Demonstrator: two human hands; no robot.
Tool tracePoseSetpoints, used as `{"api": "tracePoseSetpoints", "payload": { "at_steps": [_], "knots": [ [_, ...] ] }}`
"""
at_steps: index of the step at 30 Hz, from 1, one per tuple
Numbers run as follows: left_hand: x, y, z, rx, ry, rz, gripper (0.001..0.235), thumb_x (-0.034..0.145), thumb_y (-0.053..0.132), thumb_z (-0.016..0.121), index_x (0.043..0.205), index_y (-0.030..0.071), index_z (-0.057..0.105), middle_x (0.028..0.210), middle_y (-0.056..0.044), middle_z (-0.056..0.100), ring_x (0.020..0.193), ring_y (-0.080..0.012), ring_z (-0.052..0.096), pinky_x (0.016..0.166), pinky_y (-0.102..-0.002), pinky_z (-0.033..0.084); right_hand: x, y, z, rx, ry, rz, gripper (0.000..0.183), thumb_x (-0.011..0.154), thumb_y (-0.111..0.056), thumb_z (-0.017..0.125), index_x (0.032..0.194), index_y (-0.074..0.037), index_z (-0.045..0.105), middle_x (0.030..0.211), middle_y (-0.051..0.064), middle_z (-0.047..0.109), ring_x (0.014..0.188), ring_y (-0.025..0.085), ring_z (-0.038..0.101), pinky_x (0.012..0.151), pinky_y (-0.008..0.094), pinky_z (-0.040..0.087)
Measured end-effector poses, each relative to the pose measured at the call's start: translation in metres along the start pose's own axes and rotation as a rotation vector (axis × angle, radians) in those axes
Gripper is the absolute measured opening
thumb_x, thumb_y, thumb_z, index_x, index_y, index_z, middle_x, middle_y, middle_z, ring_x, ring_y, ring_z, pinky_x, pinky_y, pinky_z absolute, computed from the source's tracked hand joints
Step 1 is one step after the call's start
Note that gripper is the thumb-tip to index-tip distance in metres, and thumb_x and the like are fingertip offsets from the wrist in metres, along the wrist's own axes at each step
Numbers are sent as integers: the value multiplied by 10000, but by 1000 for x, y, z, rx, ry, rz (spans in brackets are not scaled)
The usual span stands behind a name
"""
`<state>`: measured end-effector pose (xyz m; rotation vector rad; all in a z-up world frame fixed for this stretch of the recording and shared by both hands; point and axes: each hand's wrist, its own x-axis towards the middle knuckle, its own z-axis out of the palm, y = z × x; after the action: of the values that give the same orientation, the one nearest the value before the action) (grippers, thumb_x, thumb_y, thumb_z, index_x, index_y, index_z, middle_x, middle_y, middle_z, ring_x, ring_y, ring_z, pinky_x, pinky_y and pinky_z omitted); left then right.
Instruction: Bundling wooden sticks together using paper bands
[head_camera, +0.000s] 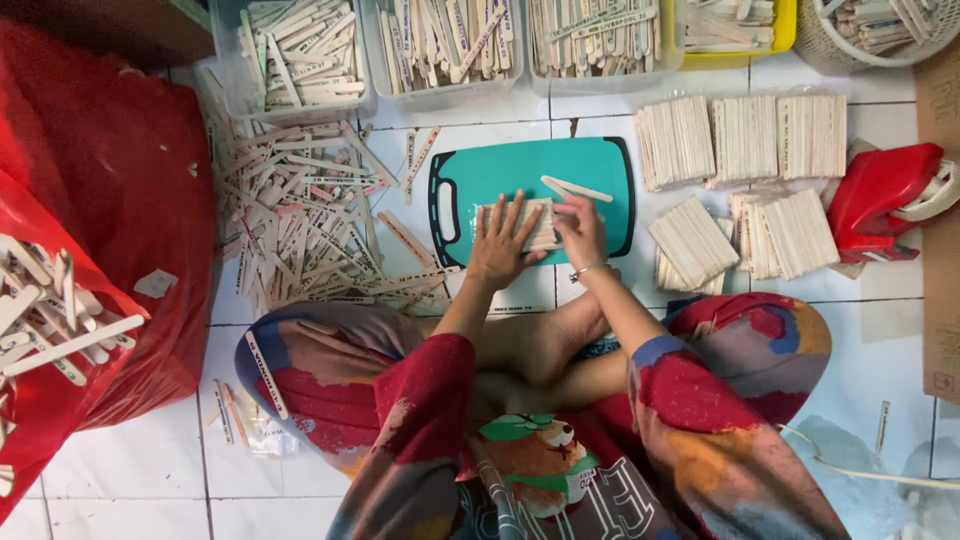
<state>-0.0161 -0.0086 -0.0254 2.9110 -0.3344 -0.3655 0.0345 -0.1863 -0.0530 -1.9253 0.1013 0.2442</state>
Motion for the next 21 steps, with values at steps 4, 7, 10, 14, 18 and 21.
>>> {"api": "tracePoseSetpoints", "payload": {
  "at_steps": [4,7,10,14,18,21],
  "knots": [
    [0,-4,4,13,7,4,821,967,744,417,1649,427,88,1744,-46,4,1595,-363,84,1258,-632,128,4,3,-1,334,-12,-14,387,997,20,548,1356,-57,425,1215,211,672,1003,281,706,879,382,634],
    [0,-4,10,20,34,1,813,964,753,401,1644,451,72,1745,-34,-4,1595,-371,73,1259,-631,124,1,-5,-12,188,-155,-87,510,978,-13,599,1463,-50,449,1312,267,634,1094,321,661,918,446,603],
    [-1,-6,9,29,54,2,766,988,715,383,1642,457,79,1744,-32,6,1593,-372,86,1258,-622,138,2,-9,-24,119,-215,9,460,992,-68,594,1444,-61,513,1174,253,690,1046,398,706,861,505,614],
    [-2,-2,9,31,58,-20,774,997,667,440,1647,439,86,1743,-60,23,1582,-402,107,1249,-634,169,-4,32,-16,84,-109,160,299,899,-102,700,1197,-96,678,901,165,740,762,266,761,685,339,663],
    [-1,-4,9,8,50,-34,774,993,682,446,1645,443,102,1742,-72,14,1578,-434,79,1246,-641,139,-10,31,-12,338,-134,214,403,911,-12,679,1303,-31,588,1019,272,707,887,385,748,786,453,657],
    [-4,0,5,0,35,-41,736,970,727,402,1612,533,99,1741,-58,-12,1574,-455,47,1246,-652,116,-18,11,-21,275,-220,197,452,928,-82,626,1369,-77,526,1070,228,739,977,324,751,846,392,624]
  ]
}}
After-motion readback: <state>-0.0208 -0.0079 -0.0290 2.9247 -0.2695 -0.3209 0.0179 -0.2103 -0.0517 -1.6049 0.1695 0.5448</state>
